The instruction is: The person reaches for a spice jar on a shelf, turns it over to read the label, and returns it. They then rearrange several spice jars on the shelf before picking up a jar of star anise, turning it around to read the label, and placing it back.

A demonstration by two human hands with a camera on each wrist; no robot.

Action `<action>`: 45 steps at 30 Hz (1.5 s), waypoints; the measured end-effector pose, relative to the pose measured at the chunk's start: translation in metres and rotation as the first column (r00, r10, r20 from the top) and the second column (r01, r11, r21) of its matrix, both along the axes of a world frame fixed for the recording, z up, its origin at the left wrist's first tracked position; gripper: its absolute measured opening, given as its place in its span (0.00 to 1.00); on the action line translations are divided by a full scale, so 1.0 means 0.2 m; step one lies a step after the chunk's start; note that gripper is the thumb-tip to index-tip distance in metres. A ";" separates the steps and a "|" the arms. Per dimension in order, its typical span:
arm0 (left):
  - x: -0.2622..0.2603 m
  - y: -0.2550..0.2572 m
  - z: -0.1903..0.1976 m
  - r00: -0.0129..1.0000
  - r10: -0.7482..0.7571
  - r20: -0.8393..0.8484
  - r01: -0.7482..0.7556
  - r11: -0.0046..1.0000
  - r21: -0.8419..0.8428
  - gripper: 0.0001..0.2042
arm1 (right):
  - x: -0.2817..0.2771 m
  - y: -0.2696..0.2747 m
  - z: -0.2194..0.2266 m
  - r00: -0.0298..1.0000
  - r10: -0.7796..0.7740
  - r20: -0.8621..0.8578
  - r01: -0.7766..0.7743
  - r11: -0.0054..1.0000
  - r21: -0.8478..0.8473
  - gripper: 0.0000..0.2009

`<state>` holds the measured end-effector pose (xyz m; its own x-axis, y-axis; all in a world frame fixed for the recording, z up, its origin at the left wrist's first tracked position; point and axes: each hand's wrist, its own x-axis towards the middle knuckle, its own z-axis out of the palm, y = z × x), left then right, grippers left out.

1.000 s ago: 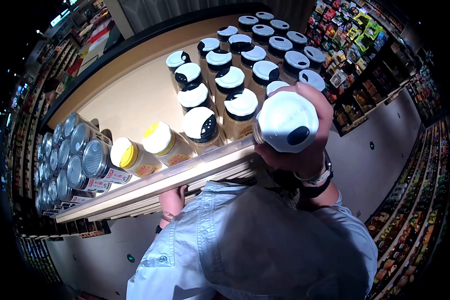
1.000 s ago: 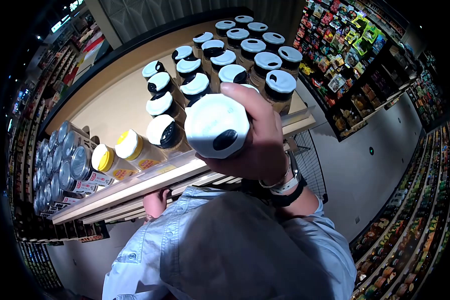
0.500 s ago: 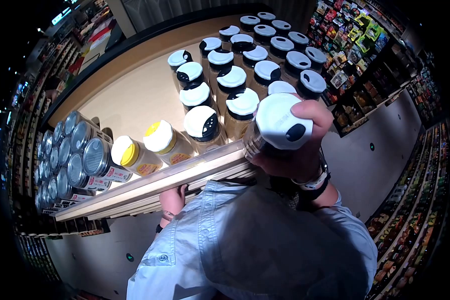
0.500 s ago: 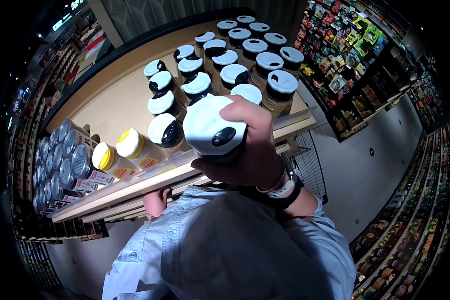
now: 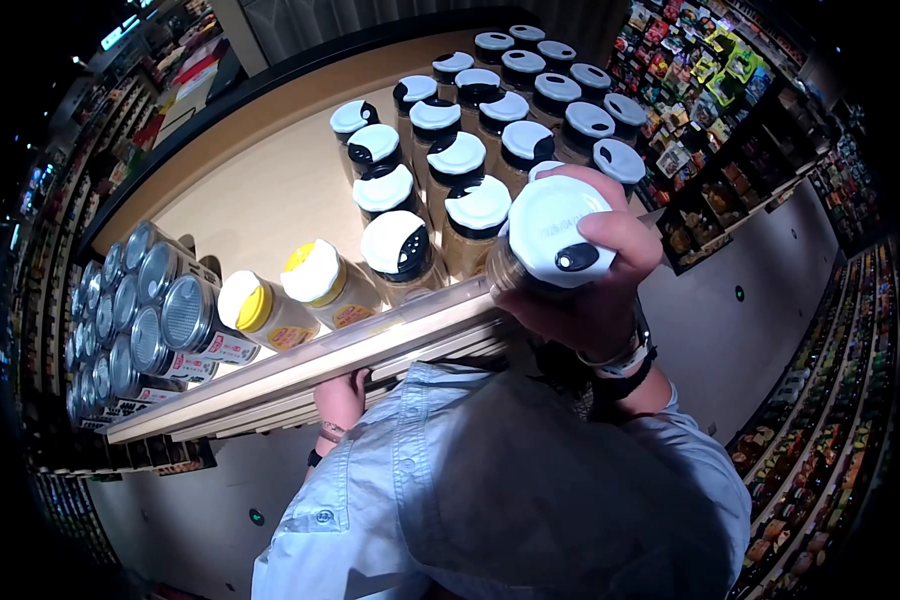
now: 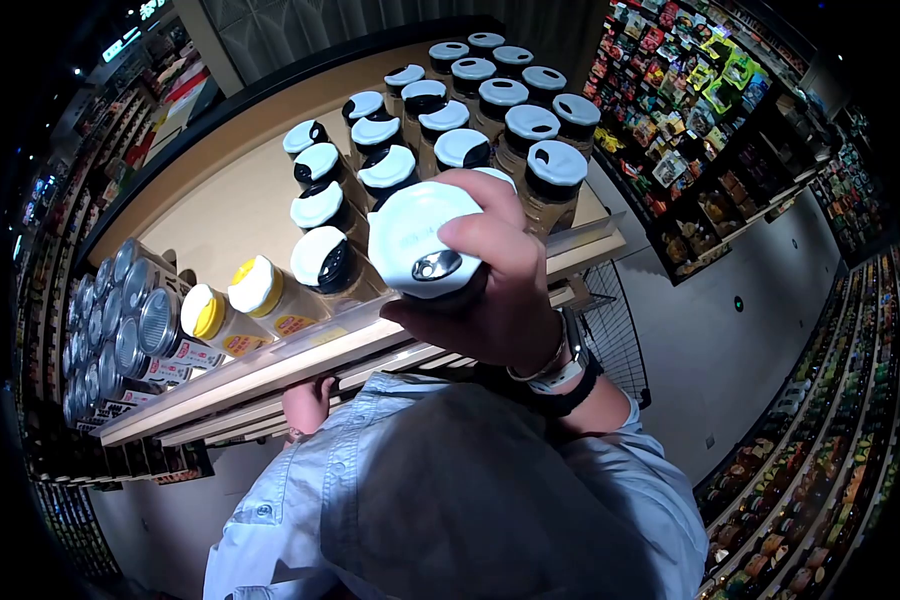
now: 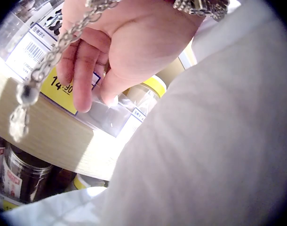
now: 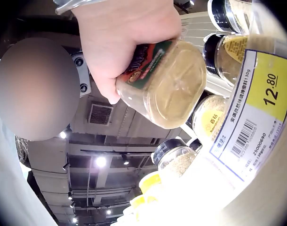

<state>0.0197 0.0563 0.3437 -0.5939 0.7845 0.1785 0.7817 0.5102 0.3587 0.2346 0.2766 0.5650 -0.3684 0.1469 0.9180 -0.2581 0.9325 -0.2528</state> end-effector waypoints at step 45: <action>0.11 -0.11 1.10 0.653 -0.757 -0.033 0.565 0.458 0.686 0.32 | -0.45 -0.40 -0.32 0.652 0.748 0.122 -0.668 0.643 -0.373 0.41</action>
<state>0.0418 0.0337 0.5627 -0.0342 0.7254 0.6874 0.6176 -0.5254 0.5852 0.1447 0.1961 0.5002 -0.6670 -0.0328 0.7444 -0.7010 0.3661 -0.6120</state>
